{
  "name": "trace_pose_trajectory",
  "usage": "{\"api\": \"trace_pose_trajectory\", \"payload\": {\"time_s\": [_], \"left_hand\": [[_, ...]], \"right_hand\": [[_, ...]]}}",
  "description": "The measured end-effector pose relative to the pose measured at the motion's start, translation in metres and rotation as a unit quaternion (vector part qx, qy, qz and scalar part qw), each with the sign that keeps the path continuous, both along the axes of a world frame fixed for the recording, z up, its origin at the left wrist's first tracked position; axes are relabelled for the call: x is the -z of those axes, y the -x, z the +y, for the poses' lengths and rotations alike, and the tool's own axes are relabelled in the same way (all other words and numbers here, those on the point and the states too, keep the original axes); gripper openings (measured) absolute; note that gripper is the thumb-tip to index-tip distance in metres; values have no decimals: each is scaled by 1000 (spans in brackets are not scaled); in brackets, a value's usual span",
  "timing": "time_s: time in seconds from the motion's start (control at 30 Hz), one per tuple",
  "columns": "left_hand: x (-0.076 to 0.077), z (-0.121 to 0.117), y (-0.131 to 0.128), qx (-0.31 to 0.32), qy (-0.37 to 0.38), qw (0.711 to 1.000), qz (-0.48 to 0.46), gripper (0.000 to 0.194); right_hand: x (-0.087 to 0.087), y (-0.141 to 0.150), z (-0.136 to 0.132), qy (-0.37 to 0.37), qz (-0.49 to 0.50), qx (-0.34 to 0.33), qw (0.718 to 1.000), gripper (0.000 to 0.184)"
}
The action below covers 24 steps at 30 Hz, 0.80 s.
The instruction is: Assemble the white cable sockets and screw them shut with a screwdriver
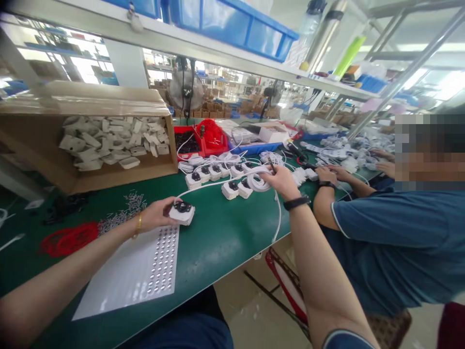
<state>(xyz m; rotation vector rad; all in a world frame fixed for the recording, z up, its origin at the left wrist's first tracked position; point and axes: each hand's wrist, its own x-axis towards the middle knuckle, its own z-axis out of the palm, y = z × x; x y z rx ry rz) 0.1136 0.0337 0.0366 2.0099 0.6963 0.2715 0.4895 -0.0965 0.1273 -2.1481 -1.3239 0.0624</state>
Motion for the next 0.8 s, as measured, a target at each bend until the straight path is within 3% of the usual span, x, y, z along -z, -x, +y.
{"api": "trace_pose_trajectory", "payload": {"time_s": [0.13, 0.23, 0.3, 0.4, 0.5, 0.6, 0.73, 0.8], "left_hand": [[25, 29, -56, 35, -2, 999, -17, 61], [35, 42, -93, 58, -6, 998, -30, 60], [36, 46, -113, 58, -19, 998, -30, 62], [31, 46, -129, 23, -58, 998, -16, 61], [25, 40, -117, -55, -119, 991, 10, 43], [23, 38, -83, -157, -177, 970, 61, 26], [30, 56, -54, -247, -203, 936, 151, 28], [35, 66, -58, -259, -204, 926, 183, 34]], "right_hand": [[-27, -41, 39, -34, -38, 23, 998, 36], [-36, -59, 70, -50, -72, 49, 995, 39], [-31, -64, 88, -51, -87, 73, 992, 39], [-10, -67, 109, -31, -91, 105, 990, 35], [20, -65, 118, 0, -86, 100, 991, 35], [41, -57, 113, 1, -100, 89, 991, 44], [49, -23, 89, -64, -133, 107, 983, 44], [53, 7, 73, -96, -125, 57, 986, 37]]}}
